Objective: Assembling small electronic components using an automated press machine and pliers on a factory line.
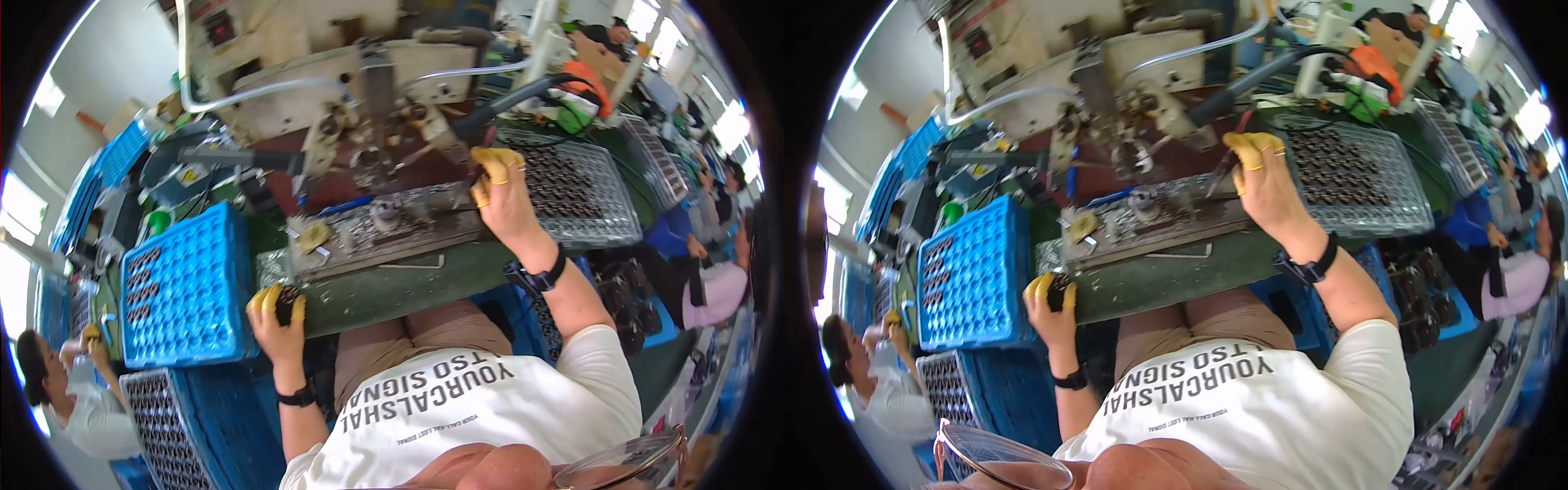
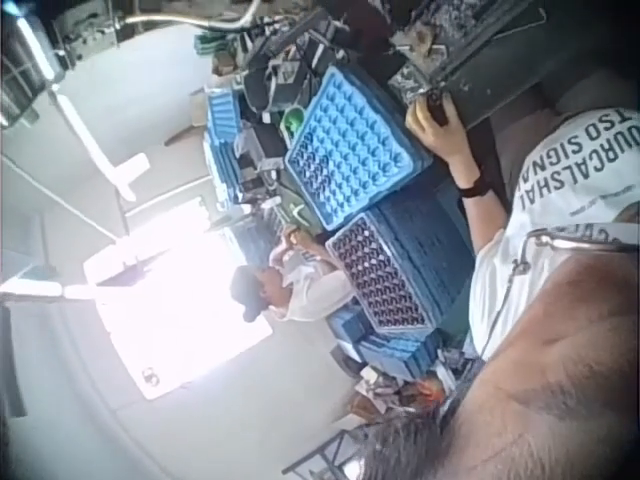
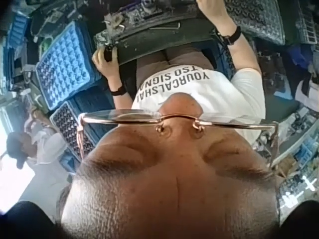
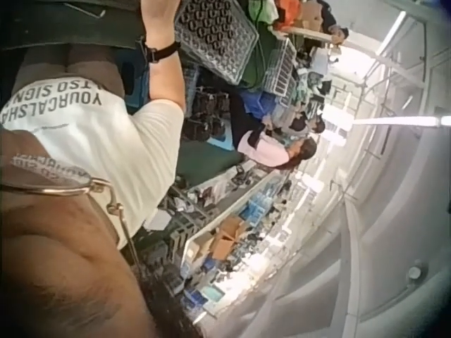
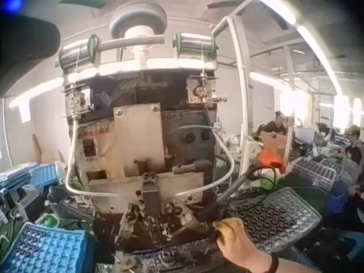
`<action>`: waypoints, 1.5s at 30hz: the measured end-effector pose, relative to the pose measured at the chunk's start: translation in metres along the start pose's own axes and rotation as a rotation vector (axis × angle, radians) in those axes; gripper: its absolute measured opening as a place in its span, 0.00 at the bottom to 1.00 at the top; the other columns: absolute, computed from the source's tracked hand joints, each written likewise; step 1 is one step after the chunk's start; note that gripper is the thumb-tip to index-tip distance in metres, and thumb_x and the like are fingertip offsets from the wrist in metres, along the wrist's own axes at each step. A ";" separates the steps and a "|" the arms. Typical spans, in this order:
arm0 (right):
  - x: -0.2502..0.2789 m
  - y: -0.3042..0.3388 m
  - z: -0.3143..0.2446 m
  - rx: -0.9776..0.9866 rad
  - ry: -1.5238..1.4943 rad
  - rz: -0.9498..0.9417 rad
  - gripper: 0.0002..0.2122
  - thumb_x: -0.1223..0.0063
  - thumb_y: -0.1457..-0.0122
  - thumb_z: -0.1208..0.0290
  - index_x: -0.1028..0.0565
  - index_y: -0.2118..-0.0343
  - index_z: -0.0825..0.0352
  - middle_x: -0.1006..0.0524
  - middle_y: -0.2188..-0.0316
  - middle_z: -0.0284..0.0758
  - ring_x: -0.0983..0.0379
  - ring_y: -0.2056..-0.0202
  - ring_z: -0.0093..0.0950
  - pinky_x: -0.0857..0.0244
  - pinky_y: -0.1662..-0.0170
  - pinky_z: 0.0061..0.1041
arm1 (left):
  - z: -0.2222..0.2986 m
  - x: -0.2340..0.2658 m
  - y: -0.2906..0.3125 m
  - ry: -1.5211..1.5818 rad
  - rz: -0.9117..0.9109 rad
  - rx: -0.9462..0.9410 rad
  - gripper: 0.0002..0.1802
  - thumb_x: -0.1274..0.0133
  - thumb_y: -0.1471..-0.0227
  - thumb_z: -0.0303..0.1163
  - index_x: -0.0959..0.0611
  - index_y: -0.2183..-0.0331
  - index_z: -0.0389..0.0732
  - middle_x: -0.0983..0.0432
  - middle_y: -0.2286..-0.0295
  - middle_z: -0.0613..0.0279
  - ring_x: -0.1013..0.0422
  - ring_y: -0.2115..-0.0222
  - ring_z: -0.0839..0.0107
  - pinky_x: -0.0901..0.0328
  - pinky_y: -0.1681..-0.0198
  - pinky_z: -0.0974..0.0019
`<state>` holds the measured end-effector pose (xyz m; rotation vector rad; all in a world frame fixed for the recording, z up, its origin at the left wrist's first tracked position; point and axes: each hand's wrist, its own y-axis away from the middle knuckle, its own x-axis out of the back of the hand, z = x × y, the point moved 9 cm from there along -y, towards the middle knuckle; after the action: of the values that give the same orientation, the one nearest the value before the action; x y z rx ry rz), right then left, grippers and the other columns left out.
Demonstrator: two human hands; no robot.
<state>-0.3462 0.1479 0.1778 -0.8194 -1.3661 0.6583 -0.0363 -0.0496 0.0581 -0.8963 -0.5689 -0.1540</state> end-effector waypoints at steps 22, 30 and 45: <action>-0.017 0.062 -0.046 -1.135 -2.409 -0.159 0.25 0.66 0.34 0.46 0.37 0.43 0.61 0.28 0.51 0.48 0.27 0.53 0.46 0.26 0.60 0.44 | 0.000 0.003 0.002 -0.030 0.000 -0.012 0.22 0.31 0.63 0.29 0.20 0.62 0.38 0.26 0.63 0.54 0.31 0.60 0.52 0.35 0.54 0.55; -0.047 0.032 -0.121 -0.883 -1.555 -0.730 0.14 0.60 0.33 0.64 0.33 0.51 0.68 0.26 0.71 0.33 0.30 0.74 0.18 0.38 0.73 0.18 | 0.003 0.000 0.000 -0.042 0.003 -0.046 0.23 0.31 0.63 0.30 0.19 0.61 0.39 0.26 0.62 0.54 0.31 0.60 0.52 0.34 0.55 0.56; -0.074 0.003 -0.116 -0.939 -1.450 -0.455 0.14 0.63 0.32 0.61 0.32 0.58 0.69 0.28 0.78 0.32 0.32 0.79 0.18 0.40 0.75 0.19 | 0.005 0.002 0.000 -0.017 0.000 -0.045 0.23 0.31 0.62 0.30 0.19 0.61 0.40 0.25 0.63 0.55 0.30 0.61 0.53 0.34 0.56 0.57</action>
<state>-0.2386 0.0758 0.1310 -0.6224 -3.2053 0.1120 -0.0362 -0.0458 0.0616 -0.9421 -0.5833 -0.1593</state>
